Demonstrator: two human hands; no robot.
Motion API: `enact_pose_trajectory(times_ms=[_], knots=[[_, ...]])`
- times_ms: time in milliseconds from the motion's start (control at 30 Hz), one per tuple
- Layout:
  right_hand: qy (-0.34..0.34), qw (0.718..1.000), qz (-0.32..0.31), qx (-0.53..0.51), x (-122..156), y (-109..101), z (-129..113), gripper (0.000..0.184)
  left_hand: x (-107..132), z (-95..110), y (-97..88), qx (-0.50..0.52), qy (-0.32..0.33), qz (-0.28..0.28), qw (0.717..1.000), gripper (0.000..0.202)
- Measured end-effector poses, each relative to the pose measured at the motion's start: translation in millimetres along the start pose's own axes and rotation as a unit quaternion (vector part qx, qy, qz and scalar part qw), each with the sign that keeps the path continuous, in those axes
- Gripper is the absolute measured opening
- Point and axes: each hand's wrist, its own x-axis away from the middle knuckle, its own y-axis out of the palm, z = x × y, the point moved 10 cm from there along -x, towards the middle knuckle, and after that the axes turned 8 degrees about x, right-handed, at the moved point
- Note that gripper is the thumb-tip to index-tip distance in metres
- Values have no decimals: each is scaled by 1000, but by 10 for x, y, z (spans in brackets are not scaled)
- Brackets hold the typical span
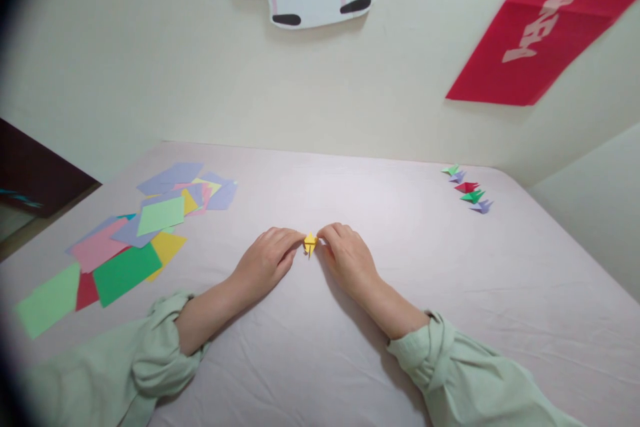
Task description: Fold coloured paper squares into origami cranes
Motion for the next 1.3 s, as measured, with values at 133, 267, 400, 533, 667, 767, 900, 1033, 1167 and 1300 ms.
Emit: enact_pose_trajectory(times_ms=[133, 267, 400, 533, 667, 767, 900, 1033, 1167, 1300], knots=[[-14, 1000, -16, 4, -57, 58, -48, 34, -47, -6, -3, 33, -2, 20, 999, 31], [-15, 1000, -13, -5, -98, 66, -40, 26, -82, 0, 9, 58, -1, 25, 998, 32], [-11, 1000, 3, -15, -123, 47, -39, 17, -144, -1, 43, 77, 3, 16, 997, 27], [5, 999, 16, -51, -138, 45, 0, 10, -251, -65, 35, 122, -8, 37, 992, 17], [36, 992, 32, -120, -132, 61, 118, 11, -339, -217, 47, 208, -61, 58, 975, 19], [56, 983, 48, -169, -123, 62, 191, 14, -351, -282, 64, 261, -90, 65, 959, 18], [57, 980, 53, -184, -121, 50, 187, 12, -333, -303, 55, 285, -102, 75, 950, 8], [62, 978, 39, -195, -118, 73, 167, 14, -326, -313, 67, 312, -108, 80, 941, 6], [58, 976, 27, -207, -117, 102, 148, 26, -325, -295, 71, 319, -110, 82, 938, 7], [52, 978, 17, -202, -119, 127, 147, 33, -324, -263, 80, 309, -112, 71, 942, 7]])
